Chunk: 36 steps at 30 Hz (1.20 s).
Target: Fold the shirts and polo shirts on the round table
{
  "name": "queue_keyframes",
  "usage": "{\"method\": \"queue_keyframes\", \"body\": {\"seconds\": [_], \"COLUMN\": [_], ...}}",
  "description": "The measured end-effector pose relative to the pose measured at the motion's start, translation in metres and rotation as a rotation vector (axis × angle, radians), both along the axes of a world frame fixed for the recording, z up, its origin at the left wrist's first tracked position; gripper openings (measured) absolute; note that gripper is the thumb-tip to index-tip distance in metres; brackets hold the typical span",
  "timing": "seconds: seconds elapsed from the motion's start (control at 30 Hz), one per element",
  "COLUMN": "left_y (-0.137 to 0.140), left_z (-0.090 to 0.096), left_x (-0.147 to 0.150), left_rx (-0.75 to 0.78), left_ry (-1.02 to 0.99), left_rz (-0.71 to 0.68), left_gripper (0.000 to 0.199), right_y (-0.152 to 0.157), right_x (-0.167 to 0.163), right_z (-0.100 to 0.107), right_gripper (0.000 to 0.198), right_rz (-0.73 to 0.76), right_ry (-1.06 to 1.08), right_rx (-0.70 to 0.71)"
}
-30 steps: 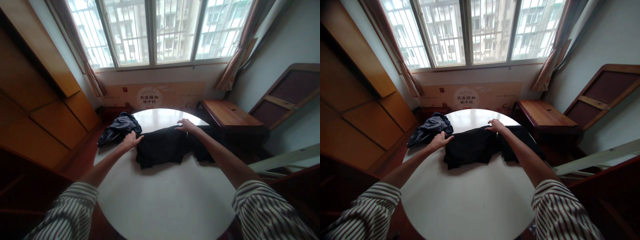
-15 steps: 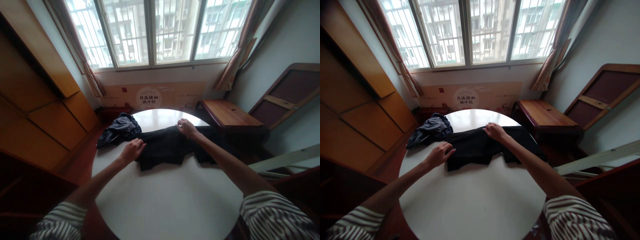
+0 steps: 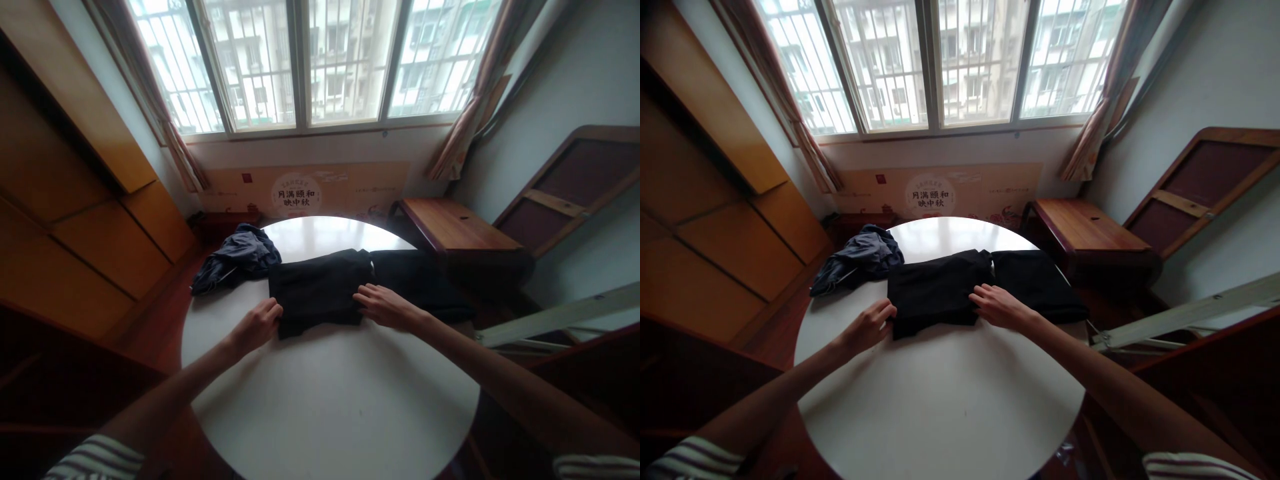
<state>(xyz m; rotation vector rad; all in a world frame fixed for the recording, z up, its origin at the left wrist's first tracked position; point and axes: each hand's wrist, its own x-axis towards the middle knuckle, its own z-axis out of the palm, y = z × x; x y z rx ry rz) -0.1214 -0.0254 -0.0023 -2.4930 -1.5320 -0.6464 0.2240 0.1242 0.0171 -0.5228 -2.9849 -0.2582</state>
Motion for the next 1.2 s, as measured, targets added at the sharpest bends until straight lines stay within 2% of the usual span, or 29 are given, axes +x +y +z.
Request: {"method": "queue_keyframes", "body": {"seconds": [0.1,0.17,0.27,0.33,0.4,0.47,0.57,0.63,0.73,0.8,0.9,1.03,1.13,1.2], "left_y": [-0.003,-0.008,-0.018,-0.022,-0.019,-0.003,0.045,0.083,0.127,0.142,0.148,0.156,0.172,0.181], "left_z": [-0.005,-0.008,-0.011,-0.009,-0.002,0.007,0.019,0.021,0.014,0.006,0.000,0.006,0.015,0.019], "left_x": [0.002,0.002,0.002,0.001,-0.001,-0.004,-0.015,-0.026,-0.042,-0.051,-0.059,-0.071,-0.078,-0.077], "left_rx": [0.128,0.126,-0.010,-0.139,-0.233,-0.232,-0.098,-0.082,-0.290,-0.423,-0.461,-0.415,-0.343,-0.292], "left_ry": [0.055,0.075,0.094,0.059,-0.036,-0.158,-0.316,-0.375,-0.389,-0.363,-0.321,-0.343,-0.355,-0.348], "left_rz": [0.006,-0.006,-0.117,-0.214,-0.244,-0.166,0.078,0.227,0.426,0.464,0.396,0.368,0.362,0.374], "left_gripper": [0.020,0.023,0.025,0.021,0.013,0.011,0.020,0.020,0.034,0.039,0.031,0.030,0.030,0.026], "right_y": [0.002,0.002,-0.001,-0.001,0.006,0.022,0.063,0.091,0.121,0.129,0.131,0.124,0.118,0.116], "right_x": [0.001,0.005,0.012,0.015,0.013,0.006,-0.016,-0.032,-0.050,-0.057,-0.059,-0.055,-0.051,-0.050], "right_z": [0.000,0.000,0.002,0.007,0.013,0.020,0.028,0.029,0.025,0.021,0.015,0.005,-0.003,-0.006], "right_gripper": [0.016,0.022,0.023,0.018,0.021,0.028,0.028,0.048,0.076,0.081,0.065,0.034,0.025,0.023], "right_rz": [0.031,0.059,0.122,0.147,0.091,-0.073,-0.438,-0.638,-0.725,-0.703,-0.676,-0.666,-0.691,-0.722], "right_ry": [-0.039,-0.060,-0.086,-0.079,0.018,0.200,0.414,0.424,0.367,0.357,0.365,0.372,0.396,0.428], "right_rx": [0.079,0.135,0.122,0.032,-0.085,-0.172,-0.260,-0.387,-0.577,-0.631,-0.699,-0.802,-0.835,-0.795]}}
